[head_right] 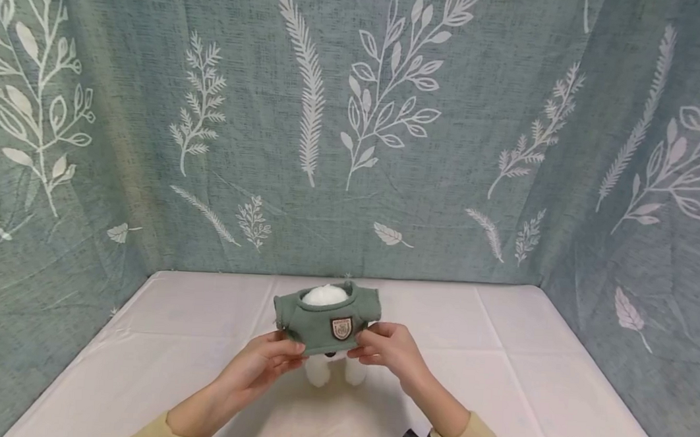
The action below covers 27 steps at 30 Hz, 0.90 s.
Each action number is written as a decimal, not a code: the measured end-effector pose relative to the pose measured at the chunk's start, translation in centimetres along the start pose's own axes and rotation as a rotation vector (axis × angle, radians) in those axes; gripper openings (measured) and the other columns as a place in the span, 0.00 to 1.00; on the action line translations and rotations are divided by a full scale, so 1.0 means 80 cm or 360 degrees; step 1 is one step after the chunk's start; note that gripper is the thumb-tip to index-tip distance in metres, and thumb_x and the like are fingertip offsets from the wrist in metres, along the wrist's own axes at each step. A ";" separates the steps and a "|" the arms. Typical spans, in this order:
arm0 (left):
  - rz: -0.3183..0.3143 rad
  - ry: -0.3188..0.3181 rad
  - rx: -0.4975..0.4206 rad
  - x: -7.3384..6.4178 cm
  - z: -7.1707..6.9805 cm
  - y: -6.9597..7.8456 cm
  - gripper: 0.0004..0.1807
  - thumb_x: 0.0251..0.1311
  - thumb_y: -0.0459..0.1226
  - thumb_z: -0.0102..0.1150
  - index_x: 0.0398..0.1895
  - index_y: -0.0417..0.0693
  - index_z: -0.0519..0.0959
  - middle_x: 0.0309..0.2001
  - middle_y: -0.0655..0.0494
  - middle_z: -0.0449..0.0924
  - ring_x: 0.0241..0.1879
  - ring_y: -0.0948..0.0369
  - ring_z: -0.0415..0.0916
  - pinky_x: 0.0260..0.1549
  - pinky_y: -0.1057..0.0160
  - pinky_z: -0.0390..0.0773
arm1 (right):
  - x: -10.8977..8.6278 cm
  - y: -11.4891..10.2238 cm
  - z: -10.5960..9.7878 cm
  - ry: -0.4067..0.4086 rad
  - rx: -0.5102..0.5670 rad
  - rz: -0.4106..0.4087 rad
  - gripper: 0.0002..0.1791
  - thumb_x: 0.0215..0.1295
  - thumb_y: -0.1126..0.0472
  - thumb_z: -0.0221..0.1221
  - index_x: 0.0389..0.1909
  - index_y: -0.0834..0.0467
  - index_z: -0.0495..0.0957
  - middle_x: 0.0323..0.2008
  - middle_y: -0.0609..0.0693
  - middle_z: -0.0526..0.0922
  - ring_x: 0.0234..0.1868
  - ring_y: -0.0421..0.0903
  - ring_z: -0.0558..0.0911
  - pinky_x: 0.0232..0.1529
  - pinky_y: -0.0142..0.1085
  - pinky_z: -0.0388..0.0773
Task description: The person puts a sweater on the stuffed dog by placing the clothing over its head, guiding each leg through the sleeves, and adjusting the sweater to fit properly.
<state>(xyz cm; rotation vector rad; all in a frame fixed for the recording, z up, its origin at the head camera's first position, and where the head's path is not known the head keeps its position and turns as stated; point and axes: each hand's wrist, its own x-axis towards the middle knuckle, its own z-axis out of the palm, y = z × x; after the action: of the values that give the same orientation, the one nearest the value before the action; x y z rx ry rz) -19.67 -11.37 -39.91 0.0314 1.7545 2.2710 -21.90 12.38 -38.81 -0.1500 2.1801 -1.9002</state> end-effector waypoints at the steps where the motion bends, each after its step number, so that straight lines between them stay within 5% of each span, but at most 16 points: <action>1: 0.0005 0.0012 -0.0007 0.000 0.000 0.000 0.14 0.55 0.30 0.56 0.45 0.33 0.73 0.33 0.59 0.77 0.34 0.65 0.76 0.43 0.66 0.75 | -0.001 0.001 0.000 -0.0023 0.0018 -0.0016 0.17 0.61 0.61 0.56 0.44 0.71 0.76 0.33 0.53 0.86 0.35 0.43 0.86 0.39 0.34 0.82; 8: 0.0054 0.0003 -0.0034 0.002 0.002 -0.004 0.23 0.53 0.27 0.54 0.54 0.26 0.67 0.40 0.56 0.75 0.38 0.65 0.74 0.46 0.66 0.74 | -0.004 0.013 -0.007 -0.0015 -0.0088 -0.0148 0.07 0.57 0.64 0.60 0.31 0.66 0.77 0.30 0.46 0.82 0.35 0.40 0.83 0.45 0.38 0.80; 14: 0.0084 0.0054 -0.0014 0.005 -0.001 -0.009 0.14 0.46 0.25 0.53 0.40 0.36 0.73 0.41 0.55 0.75 0.38 0.63 0.72 0.45 0.66 0.73 | -0.001 0.028 -0.010 -0.0032 -0.0268 -0.0338 0.07 0.53 0.66 0.64 0.26 0.66 0.76 0.23 0.44 0.80 0.29 0.38 0.80 0.38 0.37 0.79; 19: 0.0133 0.0079 0.0000 0.008 -0.004 -0.015 0.09 0.43 0.23 0.50 0.29 0.42 0.71 0.29 0.57 0.71 0.33 0.62 0.70 0.41 0.66 0.73 | 0.003 0.039 -0.013 -0.0123 -0.0249 -0.0533 0.08 0.53 0.71 0.61 0.26 0.72 0.73 0.21 0.42 0.75 0.22 0.34 0.73 0.27 0.28 0.75; 27: 0.0147 0.0112 0.0008 0.021 -0.012 -0.024 0.17 0.44 0.22 0.51 0.41 0.36 0.73 0.31 0.56 0.74 0.33 0.62 0.72 0.37 0.67 0.75 | 0.007 0.049 -0.013 -0.0112 -0.0221 -0.0646 0.07 0.50 0.75 0.60 0.23 0.73 0.71 0.19 0.41 0.72 0.20 0.33 0.68 0.23 0.27 0.70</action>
<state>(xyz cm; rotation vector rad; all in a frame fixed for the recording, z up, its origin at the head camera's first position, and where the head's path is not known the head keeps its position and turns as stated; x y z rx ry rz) -21.05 -11.49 -42.27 0.0351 1.8300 2.3596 -22.35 13.84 -42.60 -0.7234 2.3699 -1.8948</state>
